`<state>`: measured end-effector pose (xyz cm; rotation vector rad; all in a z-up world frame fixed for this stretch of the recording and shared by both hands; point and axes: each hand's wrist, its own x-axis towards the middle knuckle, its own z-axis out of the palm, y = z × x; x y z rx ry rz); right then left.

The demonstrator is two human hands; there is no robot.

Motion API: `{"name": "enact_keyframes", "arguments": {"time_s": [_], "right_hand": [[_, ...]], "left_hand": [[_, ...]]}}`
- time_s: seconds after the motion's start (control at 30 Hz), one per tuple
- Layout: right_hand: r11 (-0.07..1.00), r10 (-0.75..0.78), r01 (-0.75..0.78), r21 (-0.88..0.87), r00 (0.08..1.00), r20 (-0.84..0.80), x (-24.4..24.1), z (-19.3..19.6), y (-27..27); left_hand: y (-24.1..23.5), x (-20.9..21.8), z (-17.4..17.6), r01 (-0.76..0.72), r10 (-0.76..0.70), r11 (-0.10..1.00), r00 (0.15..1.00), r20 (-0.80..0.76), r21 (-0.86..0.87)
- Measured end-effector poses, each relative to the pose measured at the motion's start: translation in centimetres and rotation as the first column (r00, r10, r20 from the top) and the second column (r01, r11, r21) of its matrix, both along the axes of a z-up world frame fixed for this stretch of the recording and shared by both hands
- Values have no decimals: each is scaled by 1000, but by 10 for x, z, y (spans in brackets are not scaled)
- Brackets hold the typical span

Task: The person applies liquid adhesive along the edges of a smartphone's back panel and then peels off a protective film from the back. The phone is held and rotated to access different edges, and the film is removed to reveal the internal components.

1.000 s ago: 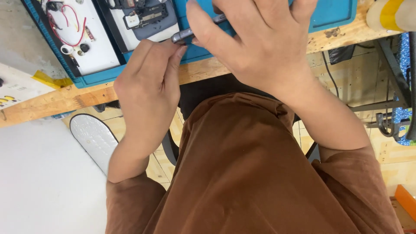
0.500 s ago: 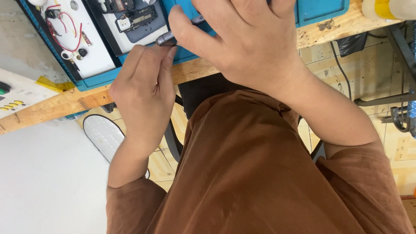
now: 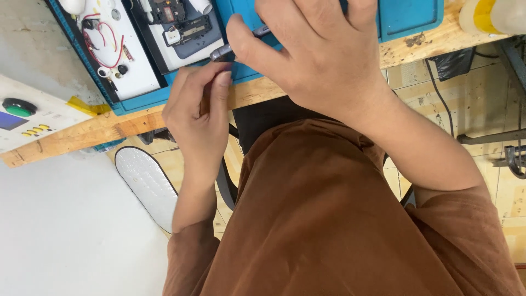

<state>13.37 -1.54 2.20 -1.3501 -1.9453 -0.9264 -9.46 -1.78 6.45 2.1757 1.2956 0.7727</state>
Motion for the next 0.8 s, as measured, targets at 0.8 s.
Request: {"name": "enact_keyframes", "arguments": {"time_s": [0.8], "right_hand": [[999,11,-15,-50,998,-68,-4,5,-3]], "left_hand": [[48,-8,59,427,-473,880,827,-305,-208]]}}
